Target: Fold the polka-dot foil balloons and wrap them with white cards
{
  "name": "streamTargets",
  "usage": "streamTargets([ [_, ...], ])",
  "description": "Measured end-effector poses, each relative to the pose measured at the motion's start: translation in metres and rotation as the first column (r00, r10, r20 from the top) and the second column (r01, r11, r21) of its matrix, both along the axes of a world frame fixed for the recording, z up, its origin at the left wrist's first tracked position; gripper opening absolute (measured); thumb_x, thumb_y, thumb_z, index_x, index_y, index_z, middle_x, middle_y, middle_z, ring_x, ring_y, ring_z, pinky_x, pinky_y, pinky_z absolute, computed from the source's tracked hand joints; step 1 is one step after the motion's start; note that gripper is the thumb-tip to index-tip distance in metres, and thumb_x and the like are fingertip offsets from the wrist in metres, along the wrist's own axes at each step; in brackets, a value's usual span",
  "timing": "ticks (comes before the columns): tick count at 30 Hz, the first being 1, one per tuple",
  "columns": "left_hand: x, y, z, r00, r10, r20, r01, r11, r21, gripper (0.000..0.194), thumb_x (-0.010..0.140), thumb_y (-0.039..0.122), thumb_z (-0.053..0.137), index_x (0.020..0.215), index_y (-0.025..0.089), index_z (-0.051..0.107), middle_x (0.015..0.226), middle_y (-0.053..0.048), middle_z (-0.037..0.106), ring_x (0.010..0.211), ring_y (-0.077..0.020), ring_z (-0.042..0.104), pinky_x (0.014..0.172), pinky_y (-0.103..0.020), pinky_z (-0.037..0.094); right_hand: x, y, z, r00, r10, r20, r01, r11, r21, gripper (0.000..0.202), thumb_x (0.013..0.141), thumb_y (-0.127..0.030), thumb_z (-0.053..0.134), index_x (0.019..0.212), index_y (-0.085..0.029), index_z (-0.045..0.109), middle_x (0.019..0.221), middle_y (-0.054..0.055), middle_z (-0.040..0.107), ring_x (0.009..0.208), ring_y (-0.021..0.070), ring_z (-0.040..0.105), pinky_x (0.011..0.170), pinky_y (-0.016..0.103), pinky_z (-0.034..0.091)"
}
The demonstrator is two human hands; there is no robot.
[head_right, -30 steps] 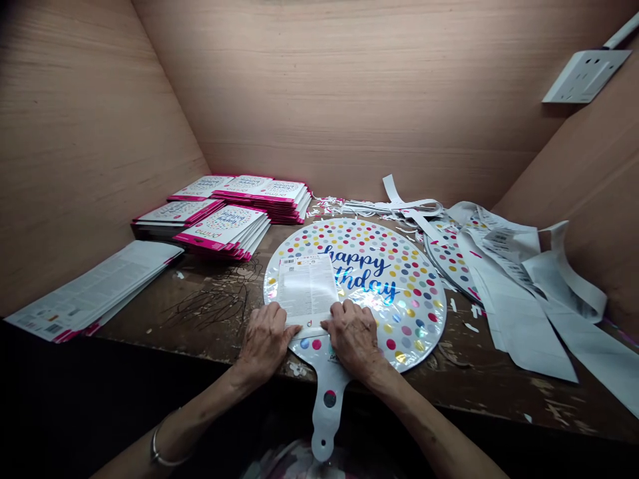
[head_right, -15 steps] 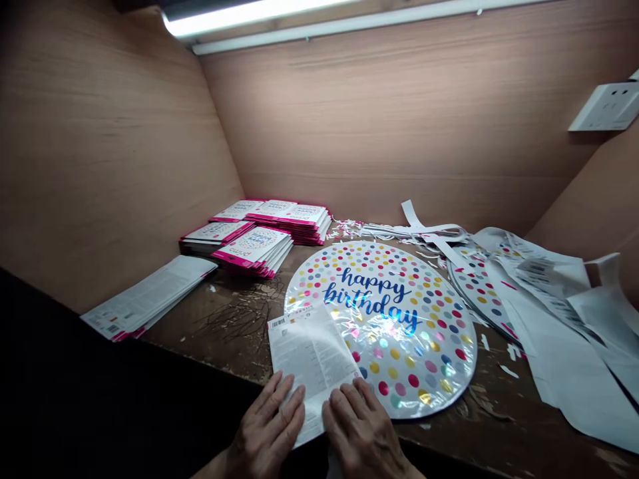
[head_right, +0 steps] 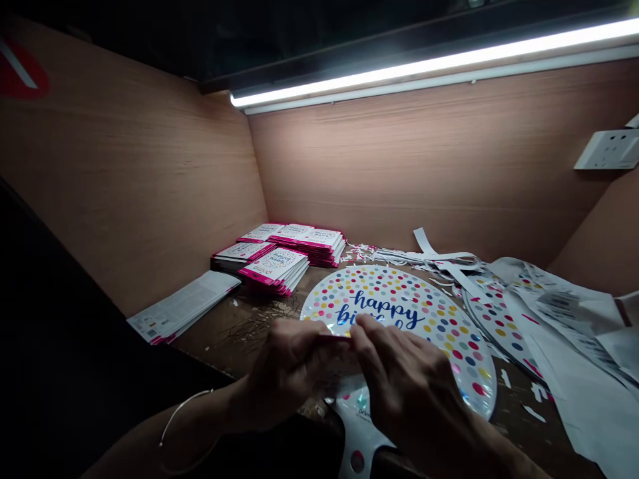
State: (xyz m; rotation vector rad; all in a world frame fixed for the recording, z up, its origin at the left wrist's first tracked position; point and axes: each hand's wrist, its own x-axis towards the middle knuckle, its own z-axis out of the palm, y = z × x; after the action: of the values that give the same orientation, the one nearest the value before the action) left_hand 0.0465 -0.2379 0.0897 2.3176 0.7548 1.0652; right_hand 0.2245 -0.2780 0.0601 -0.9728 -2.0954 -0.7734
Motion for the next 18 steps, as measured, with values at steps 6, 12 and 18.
streamTargets([
  [6, 0.005, 0.032, -0.001, 0.988, -0.024, 0.15, 0.116, 0.752, -0.649, 0.026, 0.073, 0.035, 0.059, 0.068, 0.01, 0.063, 0.06, -0.002, 0.057, 0.055, -0.0124, 0.051, 0.05, -0.021, 0.034, -0.001, 0.031, 0.025, 0.939, -0.007, -0.343, -0.253, 0.66, -0.707, 0.023, 0.073, -0.01, 0.043, 0.084, -0.015, 0.062, 0.075, 0.003, 0.064, 0.065, 0.013, 0.056, 0.056, 0.021, 0.041],
  [12, 0.001, 0.048, -0.027, 0.972, 0.012, 0.233, 0.2, 0.473, -0.858, 0.028, 0.063, 0.035, 0.07, 0.068, 0.008, 0.064, 0.057, -0.003, 0.059, 0.049, -0.0107, 0.049, 0.048, -0.021, 0.035, 0.018, 0.054, -0.004, 0.564, -0.354, -0.746, -0.792, 0.024, -0.61, 0.021, 0.07, -0.03, 0.062, 0.077, -0.011, 0.067, 0.061, -0.001, 0.056, 0.055, 0.0083, 0.047, 0.053, 0.02, 0.036],
  [18, 0.002, 0.049, -0.035, 0.984, 0.027, 0.175, 0.147, 0.43, -0.891, 0.027, 0.061, 0.034, 0.07, 0.059, 0.009, 0.06, 0.049, 0.001, 0.05, 0.043, -0.007, 0.041, 0.043, -0.019, 0.028, 0.022, 0.056, -0.023, 0.405, -0.528, -0.746, -0.895, -0.064, -0.441, 0.029, 0.058, -0.027, 0.075, 0.08, -0.009, 0.07, 0.064, 0.003, 0.063, 0.056, 0.0087, 0.052, 0.055, 0.02, 0.037],
])
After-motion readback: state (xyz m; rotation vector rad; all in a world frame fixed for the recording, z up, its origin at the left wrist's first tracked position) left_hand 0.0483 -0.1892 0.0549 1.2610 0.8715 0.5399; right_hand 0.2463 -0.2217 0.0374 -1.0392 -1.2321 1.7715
